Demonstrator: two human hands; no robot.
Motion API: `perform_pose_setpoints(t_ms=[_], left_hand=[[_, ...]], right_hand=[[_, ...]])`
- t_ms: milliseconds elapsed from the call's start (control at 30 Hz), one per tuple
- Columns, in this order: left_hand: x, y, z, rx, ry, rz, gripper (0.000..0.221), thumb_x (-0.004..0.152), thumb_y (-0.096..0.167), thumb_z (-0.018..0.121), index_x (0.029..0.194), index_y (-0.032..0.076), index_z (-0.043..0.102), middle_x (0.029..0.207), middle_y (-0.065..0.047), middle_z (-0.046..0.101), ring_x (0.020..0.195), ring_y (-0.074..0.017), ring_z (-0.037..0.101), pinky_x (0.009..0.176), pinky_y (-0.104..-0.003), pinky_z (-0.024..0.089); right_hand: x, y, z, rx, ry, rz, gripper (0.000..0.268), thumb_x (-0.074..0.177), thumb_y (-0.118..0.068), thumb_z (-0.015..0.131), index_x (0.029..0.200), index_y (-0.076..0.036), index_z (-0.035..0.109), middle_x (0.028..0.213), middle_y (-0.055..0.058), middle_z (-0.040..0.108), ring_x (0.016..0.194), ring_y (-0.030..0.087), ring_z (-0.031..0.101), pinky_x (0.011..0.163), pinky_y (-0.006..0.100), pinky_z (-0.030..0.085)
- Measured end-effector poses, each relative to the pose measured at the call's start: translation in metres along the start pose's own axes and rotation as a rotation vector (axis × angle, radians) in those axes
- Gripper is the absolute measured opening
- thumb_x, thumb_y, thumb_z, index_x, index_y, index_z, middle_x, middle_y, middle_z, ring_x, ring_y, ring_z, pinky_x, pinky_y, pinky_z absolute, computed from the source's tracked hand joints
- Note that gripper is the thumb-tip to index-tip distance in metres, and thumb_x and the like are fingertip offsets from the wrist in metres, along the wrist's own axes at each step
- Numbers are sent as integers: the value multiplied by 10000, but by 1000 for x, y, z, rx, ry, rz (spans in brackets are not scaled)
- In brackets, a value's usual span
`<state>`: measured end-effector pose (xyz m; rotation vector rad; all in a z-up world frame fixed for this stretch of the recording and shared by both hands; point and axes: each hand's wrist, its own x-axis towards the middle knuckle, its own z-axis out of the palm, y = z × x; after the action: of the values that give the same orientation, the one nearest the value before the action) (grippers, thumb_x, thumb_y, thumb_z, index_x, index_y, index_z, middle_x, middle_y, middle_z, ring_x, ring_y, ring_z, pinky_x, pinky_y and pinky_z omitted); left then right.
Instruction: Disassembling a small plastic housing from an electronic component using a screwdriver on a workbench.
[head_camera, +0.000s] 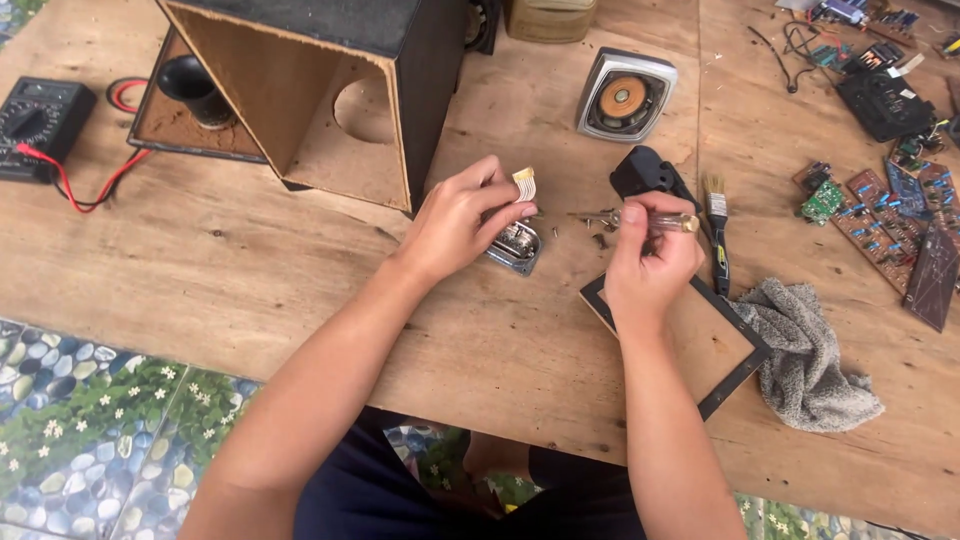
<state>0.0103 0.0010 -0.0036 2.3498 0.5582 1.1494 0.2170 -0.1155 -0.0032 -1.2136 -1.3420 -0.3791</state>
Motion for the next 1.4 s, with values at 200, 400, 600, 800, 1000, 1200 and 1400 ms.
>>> perform_pose_setpoints(t_ms=[200, 400, 600, 800, 1000, 1200, 1400], left_hand=[[-2, -13, 13, 96, -22, -76, 65, 982, 224, 681, 930, 191, 703, 852, -26, 555, 802, -338, 675, 638, -458, 574], [-4, -24, 15, 92, -96, -91, 40, 954, 191, 705, 969, 154, 701, 874, -48, 598, 845, -329, 681, 688, -452, 594], [2, 21, -18, 4, -49, -169, 468, 847, 407, 857, 1056, 87, 585, 873, -104, 574, 822, -409, 676, 704, -564, 555], [4, 22, -21, -40, -253, 53, 600, 726, 443, 930, 1114, 68, 668, 950, -114, 659, 937, -341, 663, 747, -493, 601], [4, 20, -20, 97, -432, -7, 529, 704, 343, 924, 1113, 104, 689, 1060, -77, 675, 1056, -329, 626, 772, -530, 605], [3, 12, -14, 105, -447, -21, 509, 707, 314, 916, 1137, 170, 684, 1011, -25, 662, 1037, -286, 624, 773, -492, 605], [4, 17, -15, 107, -452, -33, 534, 693, 344, 923, 1134, 145, 696, 986, -39, 665, 994, -294, 636, 730, -498, 606]], right_hand=[[-4, -12, 10, 66, -73, 34, 176, 1079, -123, 641, 946, -11, 668, 651, 105, 591, 567, 197, 596, 581, 312, 476], [-1, -12, 9, 114, -66, 102, 195, 1099, -119, 575, 983, 22, 645, 635, 98, 589, 520, 172, 575, 532, 288, 471], [3, -11, 1, 25, -160, 137, 136, 1082, -29, 643, 979, 59, 632, 611, 169, 576, 502, 218, 549, 495, 341, 417], [-2, -12, 9, 48, -291, 184, 130, 1077, -70, 656, 971, 6, 648, 579, 106, 586, 478, 186, 531, 492, 301, 422], [-2, -11, 10, 24, -328, 221, 111, 1071, -90, 662, 978, -31, 654, 586, 100, 585, 476, 199, 533, 496, 305, 438], [-3, -6, 17, 86, -367, 210, 95, 1027, -106, 686, 1014, -22, 644, 662, 170, 625, 521, 256, 561, 503, 366, 452], [-4, -25, 20, 131, -361, 260, 193, 962, -151, 785, 983, -42, 627, 659, 116, 643, 494, 185, 573, 468, 297, 456]])
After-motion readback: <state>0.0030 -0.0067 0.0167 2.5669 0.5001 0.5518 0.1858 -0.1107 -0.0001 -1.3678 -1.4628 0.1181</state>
